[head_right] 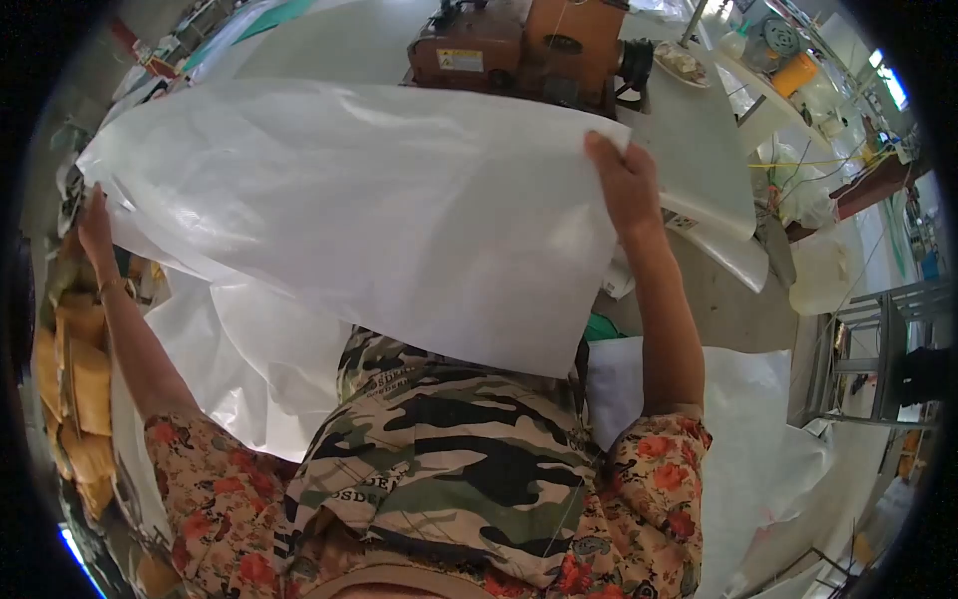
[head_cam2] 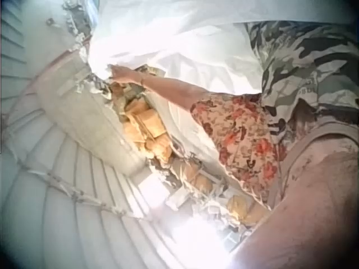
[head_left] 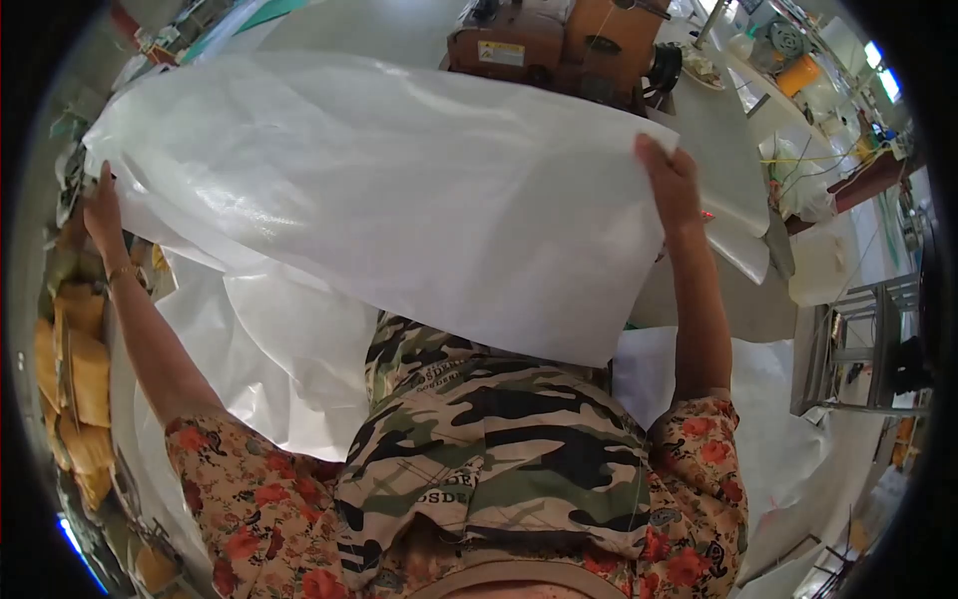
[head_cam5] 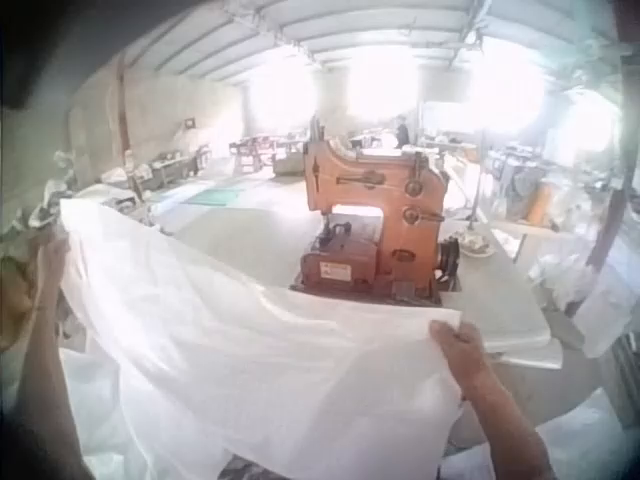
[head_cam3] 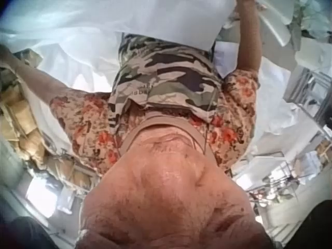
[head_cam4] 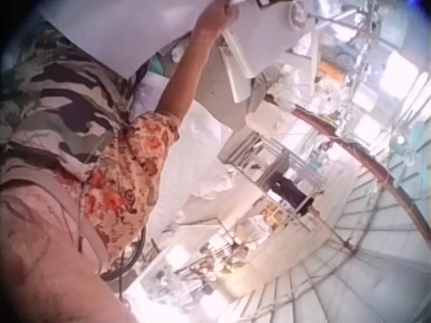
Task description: The person aligns the edges of a plastic bag, stitches the seams using a sewing machine, and folds and handles the stitched plastic material.
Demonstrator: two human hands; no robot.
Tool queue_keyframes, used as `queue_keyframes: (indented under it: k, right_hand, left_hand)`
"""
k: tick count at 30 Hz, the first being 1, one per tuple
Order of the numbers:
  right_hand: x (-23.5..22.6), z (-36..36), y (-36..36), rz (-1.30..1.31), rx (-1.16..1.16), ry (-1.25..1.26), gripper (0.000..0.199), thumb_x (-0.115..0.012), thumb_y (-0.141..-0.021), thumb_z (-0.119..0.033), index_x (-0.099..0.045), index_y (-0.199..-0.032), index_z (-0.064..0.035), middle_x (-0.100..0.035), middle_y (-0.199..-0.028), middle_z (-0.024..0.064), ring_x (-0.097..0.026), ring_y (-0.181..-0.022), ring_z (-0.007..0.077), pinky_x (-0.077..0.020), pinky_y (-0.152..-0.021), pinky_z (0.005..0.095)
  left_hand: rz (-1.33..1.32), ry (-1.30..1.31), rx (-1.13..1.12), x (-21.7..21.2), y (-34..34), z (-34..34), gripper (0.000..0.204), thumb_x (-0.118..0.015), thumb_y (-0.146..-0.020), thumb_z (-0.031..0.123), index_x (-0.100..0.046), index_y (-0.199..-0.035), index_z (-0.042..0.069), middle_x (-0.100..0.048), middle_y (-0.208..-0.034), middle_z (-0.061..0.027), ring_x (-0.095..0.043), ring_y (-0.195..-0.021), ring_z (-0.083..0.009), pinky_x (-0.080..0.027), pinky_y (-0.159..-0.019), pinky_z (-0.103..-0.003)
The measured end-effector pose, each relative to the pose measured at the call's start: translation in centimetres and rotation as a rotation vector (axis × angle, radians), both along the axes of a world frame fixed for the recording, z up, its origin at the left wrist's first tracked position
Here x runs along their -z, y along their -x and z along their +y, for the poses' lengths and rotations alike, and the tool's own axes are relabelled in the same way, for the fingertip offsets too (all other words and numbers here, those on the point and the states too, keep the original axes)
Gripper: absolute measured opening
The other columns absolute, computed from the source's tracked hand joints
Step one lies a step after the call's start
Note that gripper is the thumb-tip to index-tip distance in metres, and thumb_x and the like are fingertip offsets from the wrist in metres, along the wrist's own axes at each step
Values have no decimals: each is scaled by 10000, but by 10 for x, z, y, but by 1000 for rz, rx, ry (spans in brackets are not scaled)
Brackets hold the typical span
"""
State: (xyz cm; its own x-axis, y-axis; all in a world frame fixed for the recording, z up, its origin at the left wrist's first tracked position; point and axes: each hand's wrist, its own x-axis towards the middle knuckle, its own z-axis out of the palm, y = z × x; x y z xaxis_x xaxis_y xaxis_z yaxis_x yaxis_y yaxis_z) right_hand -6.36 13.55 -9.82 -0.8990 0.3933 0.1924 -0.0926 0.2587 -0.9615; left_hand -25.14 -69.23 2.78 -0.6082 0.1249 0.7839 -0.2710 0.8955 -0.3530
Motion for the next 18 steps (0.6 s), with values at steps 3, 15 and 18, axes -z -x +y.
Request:
queue_keyframes:
  k: [3, 15, 18]
  right_hand:
    - [13, 8, 22, -27, 16, 22, 357, -590, -933, -343, -653, -926, 8, -607, -778, -13, -530, -737, 77, -446, -671, 275]
    - [-3, 30, 93, 190, 26, -670, 379, -545, -921, -334, -604, -895, 39, -621, -850, 251, -580, -821, 449, -440, -724, 467]
    - [-11, 39, 98, 80, 15, -654, 381, -557, -906, -333, -622, -857, 40, -626, -867, 251, -588, -845, 434, -439, -743, 470]
  left_hand:
    - [-1, 510, -136, 5, 31, 39, 400, -530, -962, 403, -661, -1155, 78, -696, -809, -58, -646, -709, -170, -492, -639, -324]
    - [-755, -538, 780, -37, -119, 238, 342, -709, -763, 16, -626, -1095, 4, -626, -951, -30, -535, -854, -93, -440, -801, -240]
    - [-357, -557, 1090, -52, -174, 241, 328, -670, -779, -2, -626, -1104, 9, -639, -1031, -111, -603, -967, -197, -515, -817, -316]
